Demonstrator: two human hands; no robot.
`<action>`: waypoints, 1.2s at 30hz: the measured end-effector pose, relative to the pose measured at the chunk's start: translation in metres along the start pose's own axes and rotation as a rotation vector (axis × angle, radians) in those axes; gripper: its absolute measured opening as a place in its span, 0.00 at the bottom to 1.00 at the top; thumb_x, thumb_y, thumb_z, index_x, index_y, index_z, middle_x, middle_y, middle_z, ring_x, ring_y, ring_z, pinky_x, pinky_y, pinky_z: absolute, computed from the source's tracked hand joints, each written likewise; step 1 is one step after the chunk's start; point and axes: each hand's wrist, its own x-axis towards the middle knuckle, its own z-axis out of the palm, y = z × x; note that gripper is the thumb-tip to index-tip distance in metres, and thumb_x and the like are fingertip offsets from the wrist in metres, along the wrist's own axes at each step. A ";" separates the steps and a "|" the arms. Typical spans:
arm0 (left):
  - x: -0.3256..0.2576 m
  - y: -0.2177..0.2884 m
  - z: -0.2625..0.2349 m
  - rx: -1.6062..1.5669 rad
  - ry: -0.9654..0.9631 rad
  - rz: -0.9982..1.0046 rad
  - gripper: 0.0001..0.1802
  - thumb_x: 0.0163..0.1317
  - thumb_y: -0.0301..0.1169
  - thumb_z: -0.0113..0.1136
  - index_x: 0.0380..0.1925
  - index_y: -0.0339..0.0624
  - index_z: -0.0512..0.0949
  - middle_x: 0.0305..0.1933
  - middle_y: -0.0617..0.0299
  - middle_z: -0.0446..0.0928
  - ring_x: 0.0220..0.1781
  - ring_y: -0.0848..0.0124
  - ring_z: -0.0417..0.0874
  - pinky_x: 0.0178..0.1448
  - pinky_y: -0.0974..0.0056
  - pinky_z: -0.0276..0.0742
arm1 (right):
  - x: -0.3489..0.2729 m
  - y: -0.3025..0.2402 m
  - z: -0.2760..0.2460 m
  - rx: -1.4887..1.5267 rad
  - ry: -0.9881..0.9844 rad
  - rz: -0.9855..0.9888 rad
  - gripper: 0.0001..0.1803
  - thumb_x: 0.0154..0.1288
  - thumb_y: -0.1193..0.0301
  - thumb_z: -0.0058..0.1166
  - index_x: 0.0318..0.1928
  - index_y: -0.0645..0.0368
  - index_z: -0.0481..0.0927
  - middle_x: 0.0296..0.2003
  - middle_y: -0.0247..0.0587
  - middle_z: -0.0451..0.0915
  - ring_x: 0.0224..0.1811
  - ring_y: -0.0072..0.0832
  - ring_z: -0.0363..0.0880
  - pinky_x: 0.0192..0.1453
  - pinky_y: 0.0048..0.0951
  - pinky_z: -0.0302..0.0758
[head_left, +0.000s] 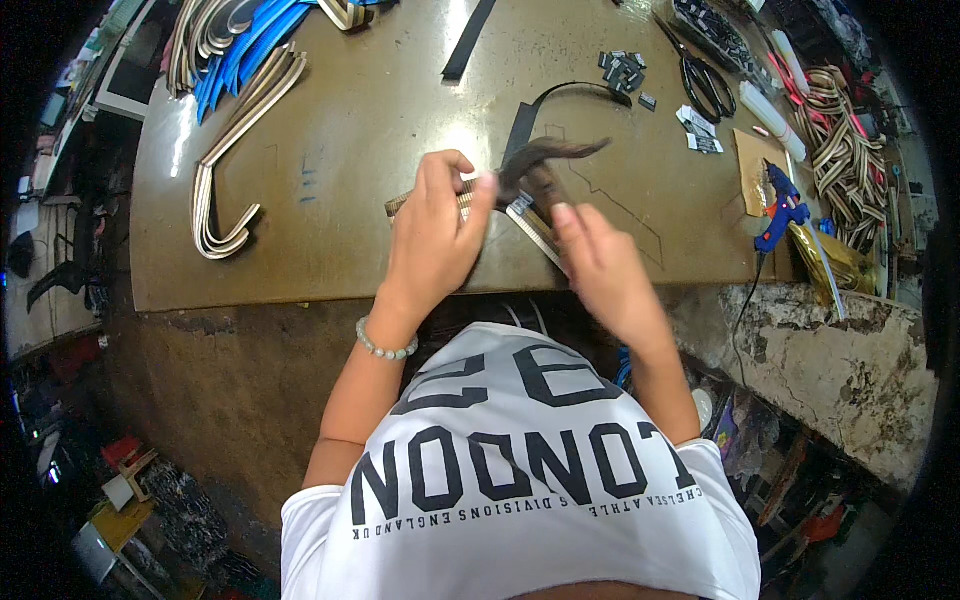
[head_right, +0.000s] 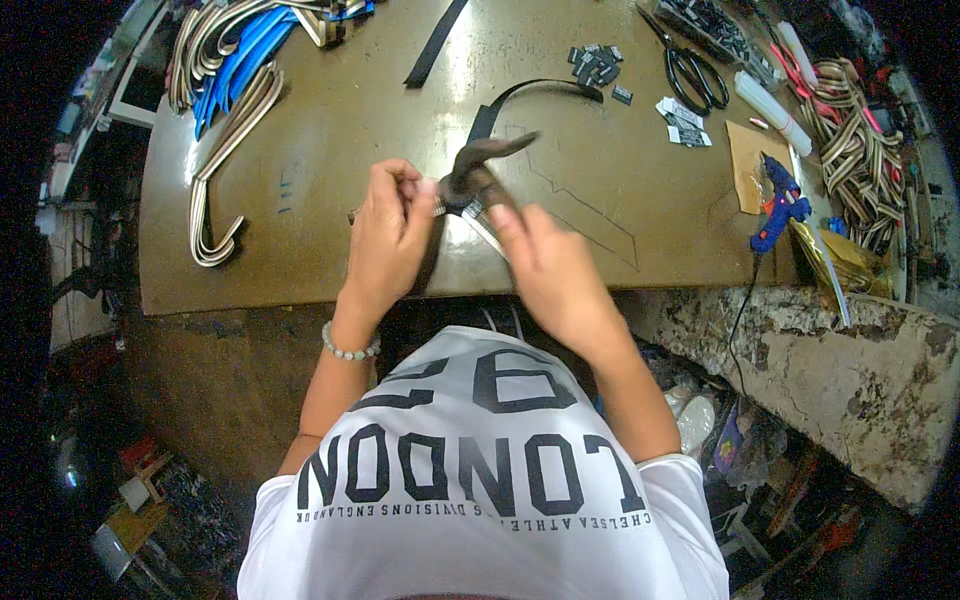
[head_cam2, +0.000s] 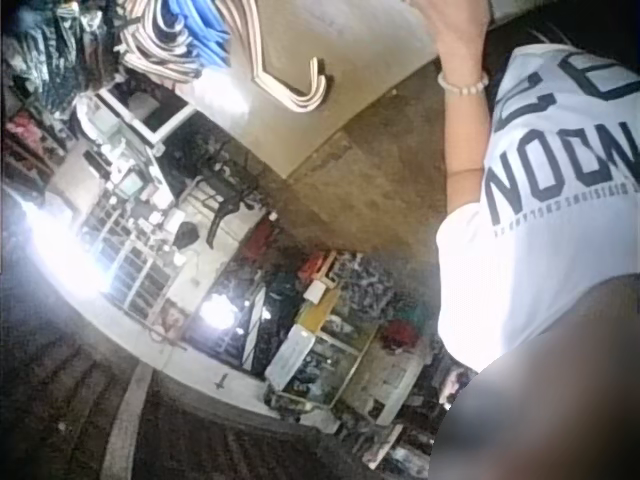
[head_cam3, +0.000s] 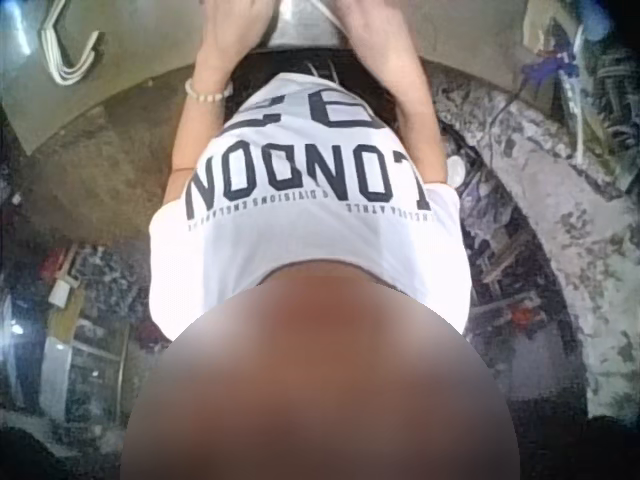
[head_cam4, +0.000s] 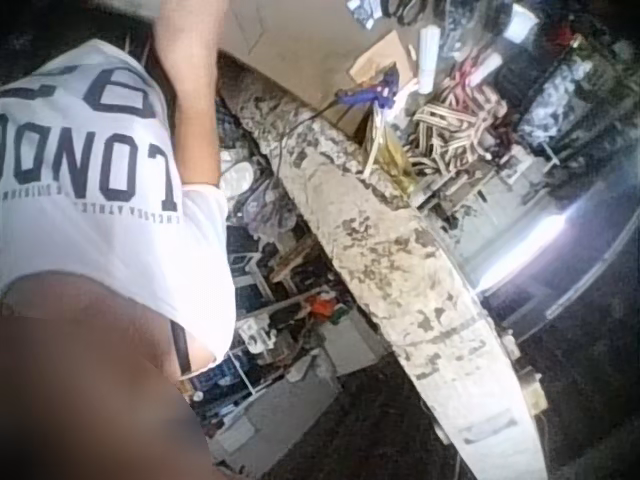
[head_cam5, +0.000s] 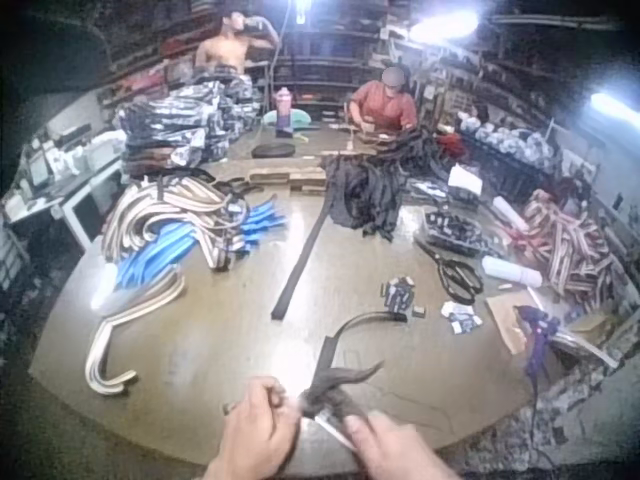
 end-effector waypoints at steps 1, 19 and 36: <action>0.000 0.003 0.002 0.085 0.008 0.055 0.21 0.68 0.45 0.58 0.43 0.36 0.70 0.38 0.49 0.74 0.36 0.54 0.79 0.40 0.54 0.75 | 0.003 0.011 -0.008 0.126 -0.020 0.104 0.24 0.77 0.50 0.43 0.37 0.59 0.76 0.18 0.28 0.68 0.16 0.14 0.66 0.18 0.21 0.60; -0.009 0.022 -0.013 0.470 0.125 0.135 0.17 0.62 0.33 0.63 0.49 0.42 0.77 0.55 0.52 0.68 0.46 0.57 0.77 0.48 0.56 0.74 | -0.001 0.126 -0.112 -0.787 0.756 0.348 0.26 0.74 0.48 0.45 0.49 0.62 0.75 0.42 0.54 0.83 0.44 0.54 0.81 0.45 0.49 0.76; 0.144 0.016 -0.111 0.144 -0.142 0.182 0.16 0.69 0.41 0.59 0.47 0.41 0.82 0.28 0.59 0.83 0.22 0.76 0.80 0.27 0.65 0.76 | 0.005 0.128 -0.105 -1.044 0.789 0.228 0.22 0.74 0.50 0.45 0.44 0.59 0.73 0.40 0.48 0.80 0.39 0.47 0.82 0.36 0.45 0.77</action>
